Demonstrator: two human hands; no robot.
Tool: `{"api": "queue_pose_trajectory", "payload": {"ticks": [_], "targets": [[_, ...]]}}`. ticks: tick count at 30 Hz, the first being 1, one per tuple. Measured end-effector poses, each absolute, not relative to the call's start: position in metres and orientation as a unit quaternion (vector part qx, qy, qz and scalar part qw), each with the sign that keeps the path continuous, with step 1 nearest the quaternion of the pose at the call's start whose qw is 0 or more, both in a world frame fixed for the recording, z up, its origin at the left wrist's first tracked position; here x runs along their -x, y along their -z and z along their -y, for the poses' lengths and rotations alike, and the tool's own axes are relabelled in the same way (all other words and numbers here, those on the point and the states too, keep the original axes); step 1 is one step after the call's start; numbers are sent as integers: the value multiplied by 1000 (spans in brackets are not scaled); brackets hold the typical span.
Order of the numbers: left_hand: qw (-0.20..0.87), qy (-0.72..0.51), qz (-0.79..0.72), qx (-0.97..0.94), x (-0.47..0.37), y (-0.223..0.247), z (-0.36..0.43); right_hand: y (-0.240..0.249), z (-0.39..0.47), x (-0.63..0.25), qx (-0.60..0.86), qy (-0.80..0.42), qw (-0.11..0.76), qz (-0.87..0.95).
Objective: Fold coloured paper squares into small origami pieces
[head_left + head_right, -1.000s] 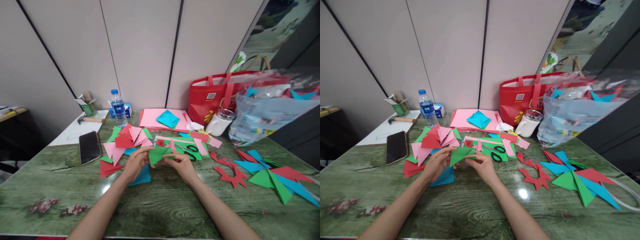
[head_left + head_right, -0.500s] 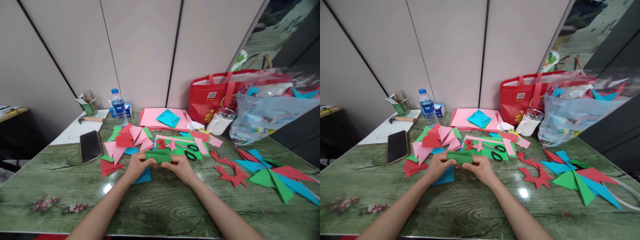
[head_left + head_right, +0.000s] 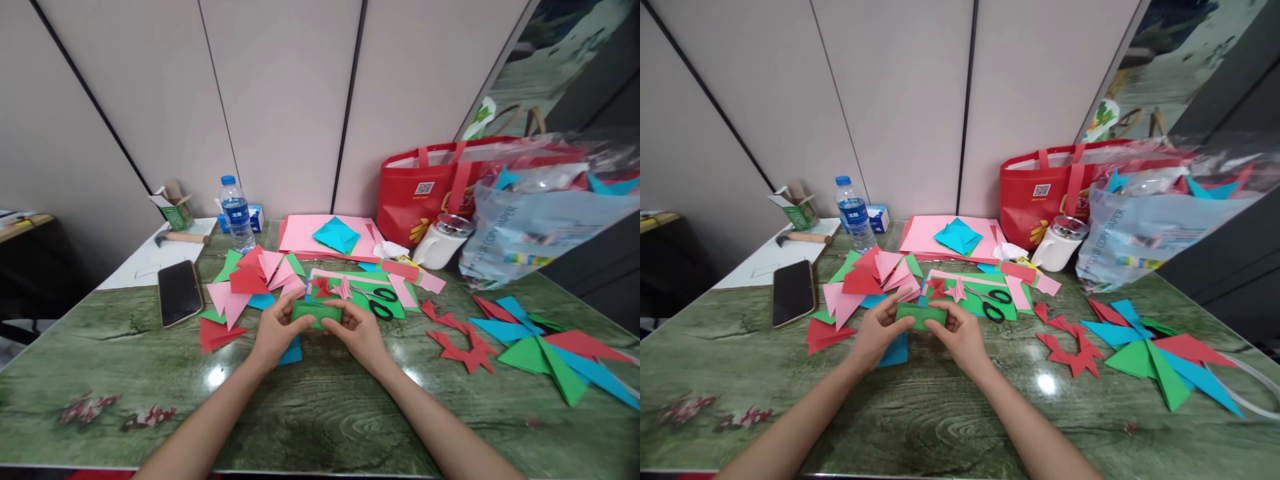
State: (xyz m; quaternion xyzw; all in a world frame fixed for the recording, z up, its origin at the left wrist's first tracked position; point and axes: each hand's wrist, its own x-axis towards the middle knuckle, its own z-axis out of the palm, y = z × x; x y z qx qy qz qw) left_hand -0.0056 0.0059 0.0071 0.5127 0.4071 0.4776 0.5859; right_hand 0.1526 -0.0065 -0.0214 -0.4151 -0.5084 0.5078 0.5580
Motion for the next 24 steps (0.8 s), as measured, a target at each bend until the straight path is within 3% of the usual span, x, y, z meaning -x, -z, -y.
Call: {"api": "queue_pose_trajectory", "payload": {"ticks": [5, 24], "targets": [[634, -447, -400, -488, 5, -6, -7, 21, 8, -152, 431, -490, 561, 509], [631, -450, -420, -472, 6, -2, -8, 18, 11, -152, 482, -447, 528, 538]]}}
